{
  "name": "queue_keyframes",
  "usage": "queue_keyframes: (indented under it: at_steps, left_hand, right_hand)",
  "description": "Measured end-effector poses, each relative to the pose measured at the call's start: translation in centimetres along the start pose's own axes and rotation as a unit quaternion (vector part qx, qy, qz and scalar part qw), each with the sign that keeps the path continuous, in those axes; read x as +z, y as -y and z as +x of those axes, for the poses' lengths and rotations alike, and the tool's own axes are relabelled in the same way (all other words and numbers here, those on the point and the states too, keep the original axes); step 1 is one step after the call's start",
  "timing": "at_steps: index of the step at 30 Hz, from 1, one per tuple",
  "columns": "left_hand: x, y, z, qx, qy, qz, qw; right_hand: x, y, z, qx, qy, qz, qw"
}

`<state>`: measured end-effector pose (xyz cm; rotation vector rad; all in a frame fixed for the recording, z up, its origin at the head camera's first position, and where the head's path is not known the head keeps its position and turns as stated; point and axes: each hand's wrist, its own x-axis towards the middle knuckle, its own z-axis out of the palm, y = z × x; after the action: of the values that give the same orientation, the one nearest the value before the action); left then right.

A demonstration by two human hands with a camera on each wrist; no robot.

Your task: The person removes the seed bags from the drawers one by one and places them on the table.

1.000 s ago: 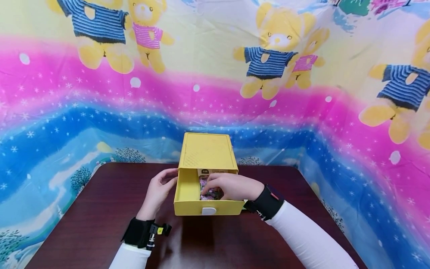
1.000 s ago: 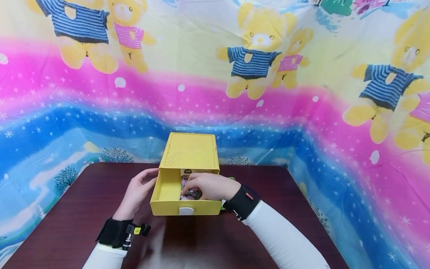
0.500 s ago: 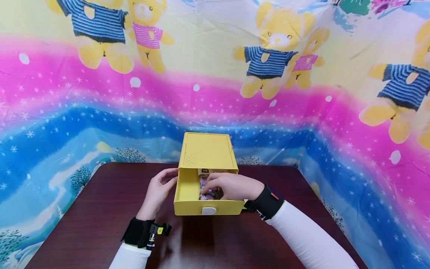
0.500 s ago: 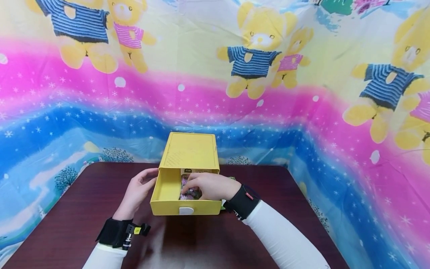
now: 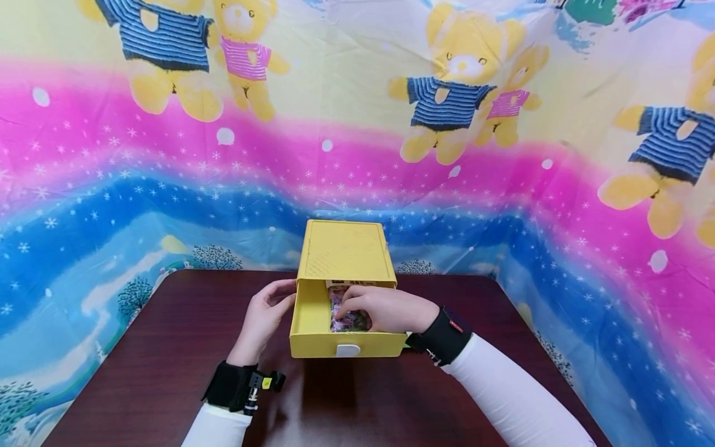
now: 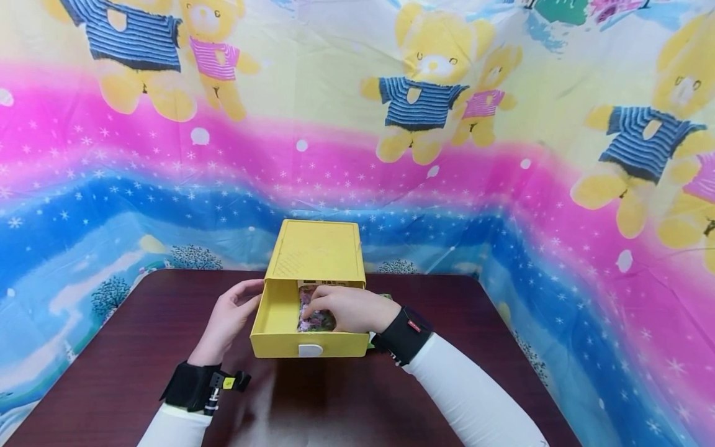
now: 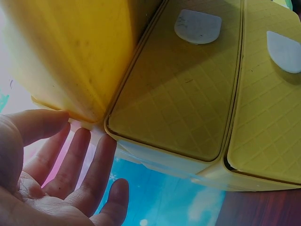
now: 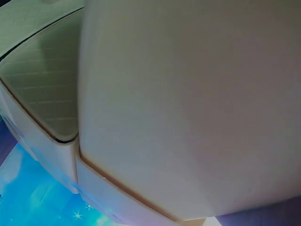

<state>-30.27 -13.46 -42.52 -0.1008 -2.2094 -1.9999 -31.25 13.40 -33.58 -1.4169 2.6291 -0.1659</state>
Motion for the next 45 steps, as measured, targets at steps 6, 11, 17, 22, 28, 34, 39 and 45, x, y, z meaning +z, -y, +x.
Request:
queue_keyframes:
  at_steps: [6,11,17,22,28,34,39,45]
  left_hand:
    - [0.0,0.0,-0.1,0.000,0.000,0.001,1.0000]
    - [0.0,-0.1,-0.1,-0.004,0.000,0.002,1.0000]
    - [0.0,-0.1,-0.2,-0.006,0.006,-0.004,1.0000]
    - [0.1,-0.1,-0.2,-0.009,0.001,-0.002,1.0000]
    - [0.1,0.1,0.0,-0.008,-0.005,0.002,1.0000]
    - [0.1,0.2,0.0,-0.007,-0.008,0.003,0.9999]
    - [-0.1,0.0,-0.2,-0.008,-0.003,0.001,1.0000]
    - [-0.1,0.0,-0.2,-0.003,0.007,-0.006,0.9999]
  right_hand:
    - [-0.2,0.0,-0.1,-0.005,-0.002,0.014,1.000]
    - [-0.1,-0.4,-0.2,-0.012,-0.001,0.028,1.000]
    - [0.1,-0.8,-0.4,-0.021,-0.013,0.043,0.999]
    - [0.1,-0.9,-0.5,-0.037,-0.034,0.029,0.998]
    - [0.1,-0.9,-0.6,-0.065,-0.073,0.016,0.995]
    - [-0.1,-0.8,-0.6,-0.090,-0.142,0.002,0.986]
    - [-0.1,-0.9,-0.7,-0.102,-0.198,-0.025,0.975]
    - [-0.4,-0.6,-1.1,-0.123,-0.266,-0.074,0.953]
